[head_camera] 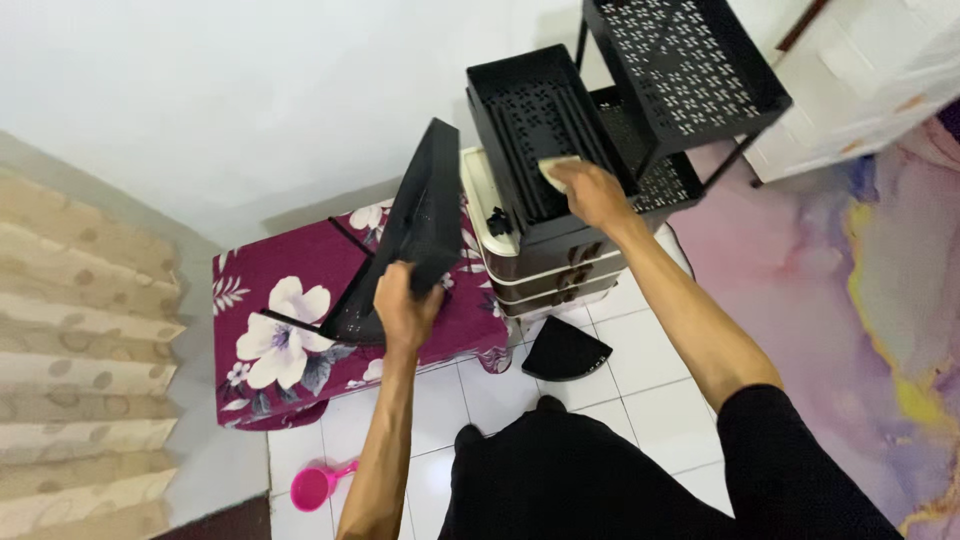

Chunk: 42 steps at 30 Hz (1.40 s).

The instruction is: The person wipes black plastic furniture parts with a cloth, including a perforated tray and several rods. They handle each piece individually, wiping both sides and edges, then place them back on a floral-covered stool or into a black storage unit.

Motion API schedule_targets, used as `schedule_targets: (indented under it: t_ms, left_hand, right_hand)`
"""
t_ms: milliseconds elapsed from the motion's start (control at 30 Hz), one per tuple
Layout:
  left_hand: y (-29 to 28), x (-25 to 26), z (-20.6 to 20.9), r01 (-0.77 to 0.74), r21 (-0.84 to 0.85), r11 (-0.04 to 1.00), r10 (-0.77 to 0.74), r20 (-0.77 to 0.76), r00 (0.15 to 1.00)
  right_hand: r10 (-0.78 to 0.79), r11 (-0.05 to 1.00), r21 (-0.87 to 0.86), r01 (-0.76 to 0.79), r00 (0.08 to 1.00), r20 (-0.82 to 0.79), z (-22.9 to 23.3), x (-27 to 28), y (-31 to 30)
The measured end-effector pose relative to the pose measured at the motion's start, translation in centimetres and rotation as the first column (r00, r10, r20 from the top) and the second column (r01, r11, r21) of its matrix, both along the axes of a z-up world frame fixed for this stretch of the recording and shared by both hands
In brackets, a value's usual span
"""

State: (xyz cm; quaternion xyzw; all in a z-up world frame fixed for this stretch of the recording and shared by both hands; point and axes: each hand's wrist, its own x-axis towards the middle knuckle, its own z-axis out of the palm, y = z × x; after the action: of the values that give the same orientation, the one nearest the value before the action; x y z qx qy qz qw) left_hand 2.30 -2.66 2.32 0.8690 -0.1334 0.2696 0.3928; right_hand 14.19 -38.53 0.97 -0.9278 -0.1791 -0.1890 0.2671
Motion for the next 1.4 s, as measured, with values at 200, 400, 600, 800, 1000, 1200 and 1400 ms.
schedule_targets:
  t_ms: [200, 400, 600, 800, 1000, 1200, 1400]
  left_hand:
    - [-1.2, -0.5, 1.2, 0.038, 0.283, 0.958, -0.093, 0.182, 0.979]
    - [-1.6, -2.1, 3.6, 0.065, 0.369, 0.927, -0.145, 0.194, 0.970]
    - [-0.9, -3.8, 4.7, 0.062, 0.449, 0.891, -0.130, 0.123, 0.984]
    - [1.6, -6.1, 5.5, -0.152, 0.436, 0.887, 0.094, 0.153, 0.984]
    - [9.1, -6.9, 3.3, -0.322, -0.130, 0.938, 0.333, 0.070, 0.940]
    - [19.3, -4.5, -5.2, -0.443, -0.280, 0.852, 0.391, -0.225, 0.893]
    - [30.1, -1.3, -16.8, -0.376, -0.281, 0.883, 0.307, -0.261, 0.915]
  right_hand:
    - [0.122, 0.990, 0.078, -0.115, 0.987, -0.104, 1.6, -0.9, -0.1]
    - [0.125, 0.931, 0.362, -0.045, 0.972, -0.200, 6.2, -6.7, 5.5]
    - [0.588, 0.803, 0.019, -0.595, 0.798, 0.128, 7.3, -12.3, 10.9]
    - [0.621, 0.772, 0.126, -0.623, 0.781, 0.064, 5.5, -12.3, 14.5]
    - [0.553, 0.819, 0.110, -0.563, 0.826, 0.111, 3.7, -10.1, 17.5]
    - [0.511, 0.842, 0.148, -0.519, 0.855, 0.092, 1.8, -8.5, 23.2]
    - [0.397, 0.890, 0.216, -0.402, 0.915, 0.070, 0.0, -8.8, 29.8]
